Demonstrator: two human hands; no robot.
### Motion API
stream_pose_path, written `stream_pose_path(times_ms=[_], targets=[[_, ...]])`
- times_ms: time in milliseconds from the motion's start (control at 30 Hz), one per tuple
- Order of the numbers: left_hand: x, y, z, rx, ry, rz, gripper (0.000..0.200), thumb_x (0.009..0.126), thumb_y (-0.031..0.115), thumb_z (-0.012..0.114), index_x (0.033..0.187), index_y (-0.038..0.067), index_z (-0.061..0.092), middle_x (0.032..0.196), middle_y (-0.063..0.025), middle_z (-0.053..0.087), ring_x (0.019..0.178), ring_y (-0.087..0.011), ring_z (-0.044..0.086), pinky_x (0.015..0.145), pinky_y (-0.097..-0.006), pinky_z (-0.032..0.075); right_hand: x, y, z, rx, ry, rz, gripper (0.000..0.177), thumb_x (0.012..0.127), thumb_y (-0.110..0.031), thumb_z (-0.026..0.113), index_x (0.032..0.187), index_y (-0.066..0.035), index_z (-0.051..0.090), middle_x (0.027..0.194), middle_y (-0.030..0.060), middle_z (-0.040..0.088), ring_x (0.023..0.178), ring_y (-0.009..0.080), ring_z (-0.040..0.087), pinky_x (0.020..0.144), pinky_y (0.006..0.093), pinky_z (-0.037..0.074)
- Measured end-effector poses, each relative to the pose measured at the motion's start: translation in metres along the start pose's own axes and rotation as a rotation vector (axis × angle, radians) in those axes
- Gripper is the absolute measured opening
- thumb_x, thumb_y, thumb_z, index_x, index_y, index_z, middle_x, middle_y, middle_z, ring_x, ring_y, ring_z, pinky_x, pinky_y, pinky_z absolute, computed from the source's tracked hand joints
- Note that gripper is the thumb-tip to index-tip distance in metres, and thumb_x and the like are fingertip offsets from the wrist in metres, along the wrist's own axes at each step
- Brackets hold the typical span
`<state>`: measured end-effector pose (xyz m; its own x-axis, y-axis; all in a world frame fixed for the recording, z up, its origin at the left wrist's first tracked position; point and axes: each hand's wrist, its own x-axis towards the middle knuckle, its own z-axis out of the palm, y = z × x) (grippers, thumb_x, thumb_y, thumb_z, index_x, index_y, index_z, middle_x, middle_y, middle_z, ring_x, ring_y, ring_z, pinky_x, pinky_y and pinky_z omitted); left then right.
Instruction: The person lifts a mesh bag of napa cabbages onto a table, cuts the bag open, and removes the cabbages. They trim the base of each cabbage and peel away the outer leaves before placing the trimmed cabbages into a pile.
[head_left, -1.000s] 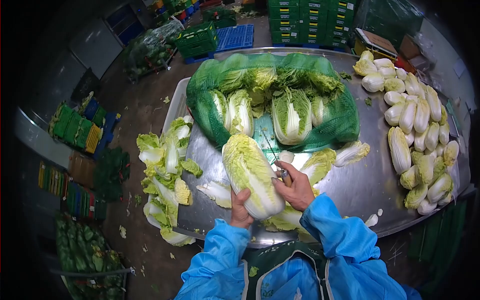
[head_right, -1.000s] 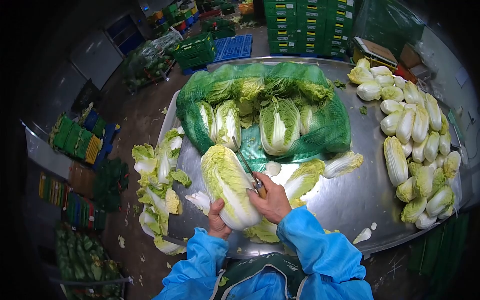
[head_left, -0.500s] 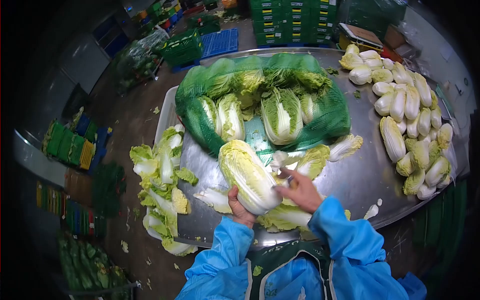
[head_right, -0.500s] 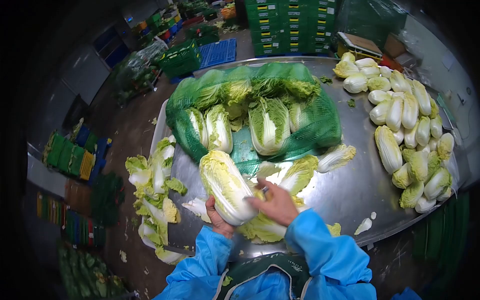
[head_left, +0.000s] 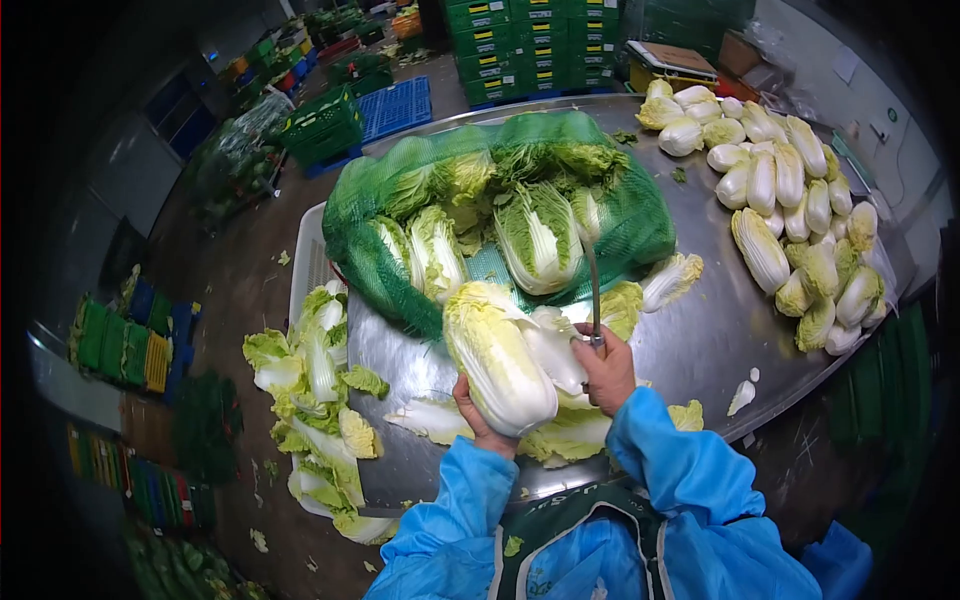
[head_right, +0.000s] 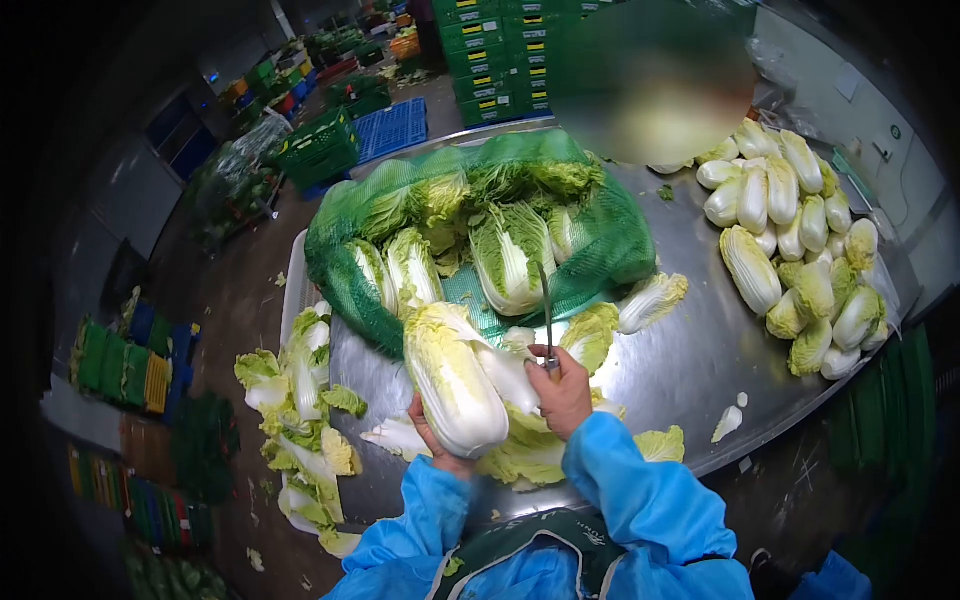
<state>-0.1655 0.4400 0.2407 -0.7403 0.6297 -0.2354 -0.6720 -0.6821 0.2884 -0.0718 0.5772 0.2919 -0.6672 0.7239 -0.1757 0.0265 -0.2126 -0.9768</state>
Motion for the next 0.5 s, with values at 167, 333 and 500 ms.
stream_pose_path(times_ms=[167,333,500], targets=[[0.001,-0.007,-0.017,-0.614,-0.273,-0.527,0.077,0.077,0.053,0.057,0.140,0.017,0.033,0.140,-0.0148,0.036,0.121,-0.0388,0.043,0.096,-0.0597,0.037,0.016,-0.016,-0.045,-0.182,0.021,0.011,0.022,0.081,-0.015,0.062,0.096,0.001,0.060,0.065,-0.0009,0.055,0.054,0.0038,0.043,0.047,0.0227,0.035],[-0.029,-0.015,-0.008,-0.930,-0.235,-0.864,0.068,0.086,0.048,0.052,0.142,0.018,0.028,0.144,-0.0112,0.029,0.127,-0.0336,0.038,0.096,-0.0560,0.039,0.074,-0.014,-0.137,-0.650,0.080,-0.268,0.023,0.077,-0.015,0.060,0.091,0.003,0.061,0.065,0.0070,0.058,0.061,0.0125,0.053,0.055,0.0323,0.042],[-0.045,-0.023,-0.015,-0.892,-0.197,-0.814,0.066,0.088,0.050,0.047,0.142,0.018,0.028,0.142,-0.0134,0.030,0.122,-0.0348,0.042,0.087,-0.0536,0.043,0.099,-0.008,-0.179,-0.890,0.254,-0.216,0.028,0.079,-0.022,0.062,0.095,0.001,0.062,0.071,0.0133,0.063,0.063,0.0200,0.058,0.060,0.0357,0.046]])
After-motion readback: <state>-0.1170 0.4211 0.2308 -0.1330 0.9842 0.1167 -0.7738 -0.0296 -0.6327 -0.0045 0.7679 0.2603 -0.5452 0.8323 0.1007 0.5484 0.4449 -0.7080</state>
